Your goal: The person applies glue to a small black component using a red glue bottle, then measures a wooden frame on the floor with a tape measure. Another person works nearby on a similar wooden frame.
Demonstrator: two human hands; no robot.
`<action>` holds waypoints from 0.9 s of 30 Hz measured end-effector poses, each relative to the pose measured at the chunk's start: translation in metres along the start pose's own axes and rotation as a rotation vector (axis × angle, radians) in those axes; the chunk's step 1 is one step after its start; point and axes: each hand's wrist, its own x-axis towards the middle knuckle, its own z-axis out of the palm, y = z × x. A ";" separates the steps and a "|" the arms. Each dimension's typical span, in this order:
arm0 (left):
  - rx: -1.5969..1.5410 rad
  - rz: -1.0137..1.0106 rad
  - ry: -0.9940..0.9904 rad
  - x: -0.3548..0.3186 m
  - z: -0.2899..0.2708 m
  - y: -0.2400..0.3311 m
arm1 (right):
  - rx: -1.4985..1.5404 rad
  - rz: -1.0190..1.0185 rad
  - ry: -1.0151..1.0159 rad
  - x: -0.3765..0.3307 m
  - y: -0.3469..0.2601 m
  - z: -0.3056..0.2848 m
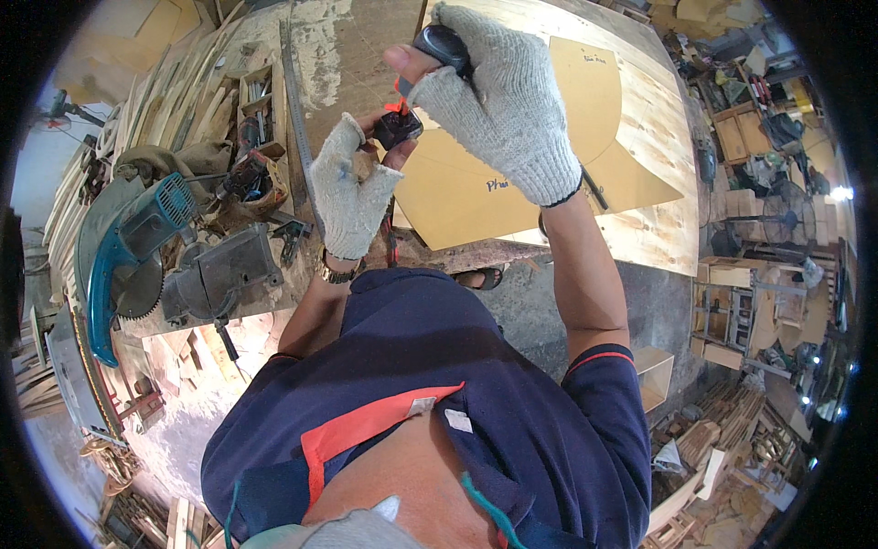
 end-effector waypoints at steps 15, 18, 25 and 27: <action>-0.011 -0.021 -0.009 0.000 0.000 0.002 | 0.006 -0.036 0.008 0.000 0.002 0.000; 0.011 -0.026 -0.019 0.000 0.001 0.000 | 0.004 -0.027 0.017 0.000 0.002 0.000; -0.008 -0.036 0.014 -0.004 -0.001 -0.004 | 0.092 0.051 0.018 -0.002 0.001 0.009; 0.024 0.003 0.031 -0.006 -0.004 -0.010 | 0.115 0.063 0.008 -0.005 0.006 0.017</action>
